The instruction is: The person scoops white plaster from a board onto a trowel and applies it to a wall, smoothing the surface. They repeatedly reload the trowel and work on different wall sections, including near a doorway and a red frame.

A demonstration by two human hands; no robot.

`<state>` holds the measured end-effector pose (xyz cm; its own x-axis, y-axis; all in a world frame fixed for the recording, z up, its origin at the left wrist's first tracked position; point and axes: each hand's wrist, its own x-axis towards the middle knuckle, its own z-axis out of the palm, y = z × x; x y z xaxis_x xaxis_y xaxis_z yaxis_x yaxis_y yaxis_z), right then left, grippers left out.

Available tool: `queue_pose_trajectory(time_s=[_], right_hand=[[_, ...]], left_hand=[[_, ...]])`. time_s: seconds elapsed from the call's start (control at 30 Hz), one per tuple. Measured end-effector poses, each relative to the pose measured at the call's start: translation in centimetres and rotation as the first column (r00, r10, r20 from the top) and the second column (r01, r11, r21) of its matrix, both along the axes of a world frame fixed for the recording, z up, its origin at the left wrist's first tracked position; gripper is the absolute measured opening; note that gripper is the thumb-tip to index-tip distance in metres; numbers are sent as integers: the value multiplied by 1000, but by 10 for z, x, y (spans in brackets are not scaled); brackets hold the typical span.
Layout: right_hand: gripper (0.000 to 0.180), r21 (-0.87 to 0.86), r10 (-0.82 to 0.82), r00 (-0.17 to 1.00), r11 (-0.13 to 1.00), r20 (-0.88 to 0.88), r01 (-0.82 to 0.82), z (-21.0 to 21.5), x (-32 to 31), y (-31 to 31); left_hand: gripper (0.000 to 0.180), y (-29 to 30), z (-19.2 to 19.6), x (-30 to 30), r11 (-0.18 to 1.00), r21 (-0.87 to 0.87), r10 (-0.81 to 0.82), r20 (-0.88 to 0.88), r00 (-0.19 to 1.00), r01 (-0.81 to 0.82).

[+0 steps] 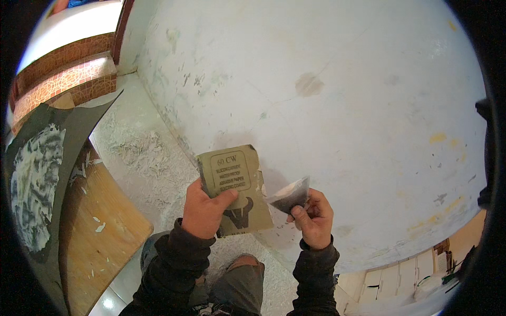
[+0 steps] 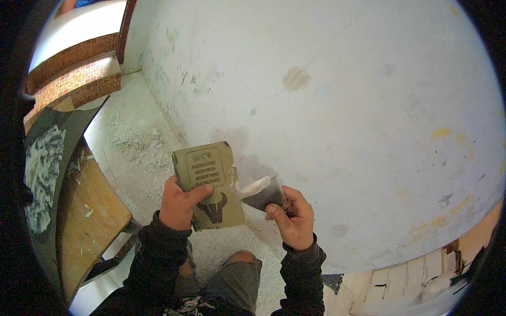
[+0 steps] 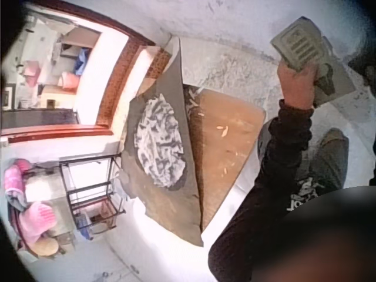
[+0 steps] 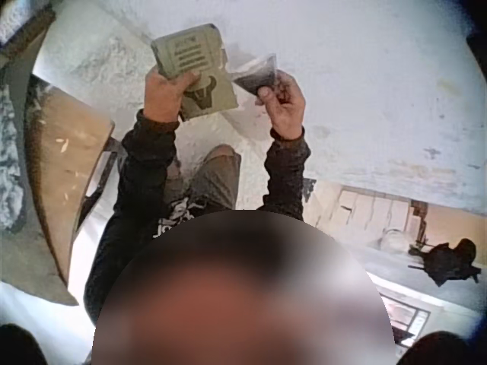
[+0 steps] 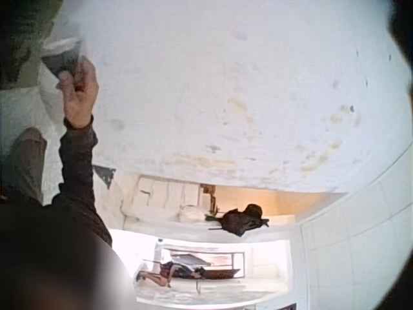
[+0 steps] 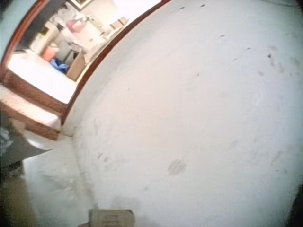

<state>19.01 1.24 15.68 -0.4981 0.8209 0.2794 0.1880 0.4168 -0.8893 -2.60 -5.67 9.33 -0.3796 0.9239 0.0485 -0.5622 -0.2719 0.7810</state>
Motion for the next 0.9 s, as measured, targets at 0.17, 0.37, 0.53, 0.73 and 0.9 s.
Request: queue_pose_trajectory(time_s=[0.17, 0.37, 0.53, 0.73, 0.9], right_hand=[[26, 673, -212, 953, 740, 214, 13, -2, -11, -7], [35, 780, -469, 857, 610, 212, 141, -17, -26, -42], [34, 753, -481, 847, 637, 224, 163, -20, -27, -54], [31, 717, -476, 839, 678, 264, 160, -29, -35, -56], [34, 726, -454, 850, 675, 266, 133, -35, -37, -53]], left_hand=[[27, -3, 2, 0, 1000, -1, 1, 31, 1000, -1], [24, -5, 5, 0, 986, -51, 152, -76, 986, -156], [24, -3, 6, 12, 973, -28, 228, -60, 972, -230], [23, -1, 3, 11, 970, -7, 244, -51, 968, -245], [23, -1, 1, 8, 977, -22, 213, -12, 977, -213]])
